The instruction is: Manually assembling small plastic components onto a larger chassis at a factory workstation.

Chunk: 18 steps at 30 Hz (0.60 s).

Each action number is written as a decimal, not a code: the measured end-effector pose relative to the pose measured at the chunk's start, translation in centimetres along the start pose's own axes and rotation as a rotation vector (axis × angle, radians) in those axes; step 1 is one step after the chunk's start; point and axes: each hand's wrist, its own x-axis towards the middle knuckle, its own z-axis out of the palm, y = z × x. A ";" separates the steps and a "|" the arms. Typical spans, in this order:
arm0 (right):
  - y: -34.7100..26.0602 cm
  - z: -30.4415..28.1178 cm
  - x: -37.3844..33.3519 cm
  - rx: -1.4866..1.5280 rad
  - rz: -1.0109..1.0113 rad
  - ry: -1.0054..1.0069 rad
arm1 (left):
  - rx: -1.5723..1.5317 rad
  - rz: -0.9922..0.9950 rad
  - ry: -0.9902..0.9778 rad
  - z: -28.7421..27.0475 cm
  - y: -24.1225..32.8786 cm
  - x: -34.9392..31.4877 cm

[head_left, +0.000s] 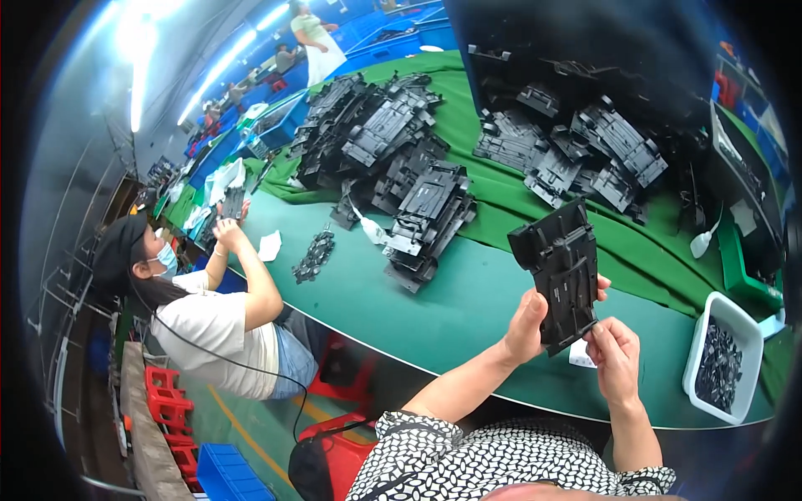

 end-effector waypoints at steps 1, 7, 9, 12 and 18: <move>0.0 -0.1 0.1 0.015 0.003 0.003 | -0.004 -0.003 0.004 0.1 -0.1 0.1; -0.2 0.0 0.2 0.001 -0.004 0.021 | -0.046 -0.063 -0.017 -0.4 0.0 0.5; -0.2 -0.1 0.3 0.003 -0.010 0.014 | -0.067 -0.054 -0.019 -0.4 -0.2 0.6; 0.1 0.0 0.2 0.020 -0.009 0.009 | -0.065 -0.061 -0.027 -0.4 -0.3 0.4; 0.1 -0.2 0.6 0.044 -0.018 -0.001 | -0.130 -0.065 -0.040 -0.5 -0.5 0.7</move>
